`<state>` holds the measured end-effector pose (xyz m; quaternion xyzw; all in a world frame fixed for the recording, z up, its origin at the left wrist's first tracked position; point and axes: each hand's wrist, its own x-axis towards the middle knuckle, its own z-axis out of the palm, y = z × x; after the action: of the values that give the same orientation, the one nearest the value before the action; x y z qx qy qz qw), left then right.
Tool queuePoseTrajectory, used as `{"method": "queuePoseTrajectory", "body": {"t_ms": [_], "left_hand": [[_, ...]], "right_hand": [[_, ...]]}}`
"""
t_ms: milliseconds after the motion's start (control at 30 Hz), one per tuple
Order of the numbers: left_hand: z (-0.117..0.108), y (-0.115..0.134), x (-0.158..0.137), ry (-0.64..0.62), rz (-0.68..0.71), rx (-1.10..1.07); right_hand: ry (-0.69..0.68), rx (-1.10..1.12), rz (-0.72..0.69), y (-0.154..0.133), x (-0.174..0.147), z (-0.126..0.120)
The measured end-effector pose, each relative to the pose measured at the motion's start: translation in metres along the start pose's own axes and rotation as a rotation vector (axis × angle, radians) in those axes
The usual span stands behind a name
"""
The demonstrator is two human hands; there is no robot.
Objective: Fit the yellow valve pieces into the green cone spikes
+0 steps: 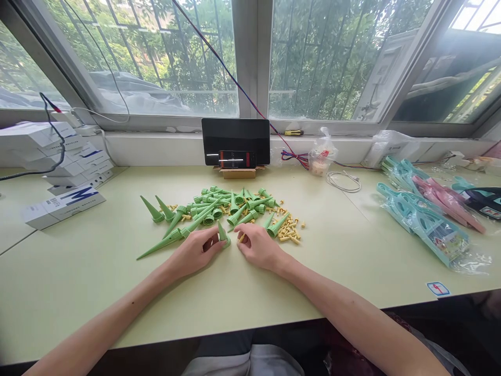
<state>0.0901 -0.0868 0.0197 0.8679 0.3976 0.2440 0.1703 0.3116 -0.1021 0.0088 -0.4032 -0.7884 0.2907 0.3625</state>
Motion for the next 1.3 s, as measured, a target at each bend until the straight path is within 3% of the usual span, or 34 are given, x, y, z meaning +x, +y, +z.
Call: {"method": "queuePoseTrajectory", "body": {"t_ms": [667,1300], "left_hand": [[-0.0006,0.0002,0.0012,-0.03,-0.028,-0.016],[-0.0019,0.0037,0.0005,-0.025,-0.024,-0.029]], "right_hand": [[0.027,-0.023,0.028,-0.0042,-0.0002,0.0009],[-0.035,-0.029,0.042,-0.0048,-0.0012,-0.0016]]}}
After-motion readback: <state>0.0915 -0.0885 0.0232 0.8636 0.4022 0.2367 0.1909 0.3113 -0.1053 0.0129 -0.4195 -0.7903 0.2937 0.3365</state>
